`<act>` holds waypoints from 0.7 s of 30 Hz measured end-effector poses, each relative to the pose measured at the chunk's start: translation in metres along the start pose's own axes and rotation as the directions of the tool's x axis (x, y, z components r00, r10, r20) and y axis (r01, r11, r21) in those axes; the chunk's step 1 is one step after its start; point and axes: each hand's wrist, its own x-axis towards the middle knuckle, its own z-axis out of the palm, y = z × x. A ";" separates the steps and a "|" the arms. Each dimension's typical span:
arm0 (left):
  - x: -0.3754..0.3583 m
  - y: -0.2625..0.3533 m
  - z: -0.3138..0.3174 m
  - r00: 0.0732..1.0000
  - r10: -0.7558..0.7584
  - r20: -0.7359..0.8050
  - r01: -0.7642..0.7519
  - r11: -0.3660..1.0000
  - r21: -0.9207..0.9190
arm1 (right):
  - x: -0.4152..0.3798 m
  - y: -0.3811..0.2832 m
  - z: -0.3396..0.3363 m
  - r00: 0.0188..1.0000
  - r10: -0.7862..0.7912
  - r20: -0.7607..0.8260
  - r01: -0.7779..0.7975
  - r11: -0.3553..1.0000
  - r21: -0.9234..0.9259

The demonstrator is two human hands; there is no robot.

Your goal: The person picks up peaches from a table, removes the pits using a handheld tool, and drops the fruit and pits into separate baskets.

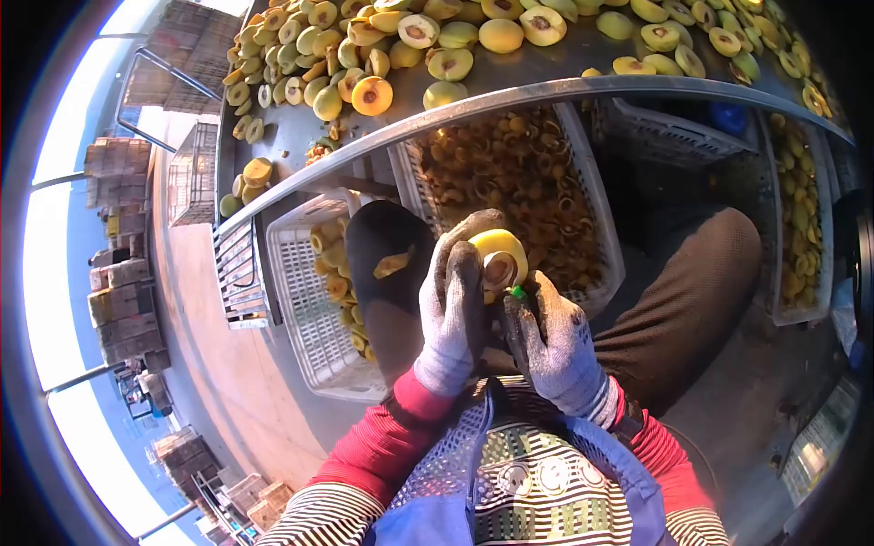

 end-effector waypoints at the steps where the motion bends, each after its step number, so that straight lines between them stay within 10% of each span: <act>1: 0.000 -0.010 -0.002 1.000 0.022 -0.013 -0.022 0.999 -0.047 | -0.002 0.004 0.003 1.000 0.001 -0.001 -0.001 1.000 0.001; 13: 0.000 -0.010 0.009 0.999 -0.037 -0.001 0.037 0.997 -0.061 | -0.019 0.022 0.002 0.996 -0.065 0.055 0.062 0.997 0.051; 16: -0.002 -0.014 0.014 0.999 -0.038 -0.014 0.037 0.997 -0.063 | -0.018 0.019 0.000 0.970 0.126 0.209 -0.133 0.991 0.022; 18: -0.004 -0.013 0.017 0.996 -0.034 -0.080 0.027 0.995 -0.092 | -0.022 0.026 0.010 0.886 -0.441 -0.144 0.354 0.843 -0.406; 21: -0.006 -0.011 0.019 0.995 0.045 -0.089 -0.050 0.997 -0.056 | -0.023 0.021 0.010 0.975 -0.193 -0.111 0.179 0.976 -0.128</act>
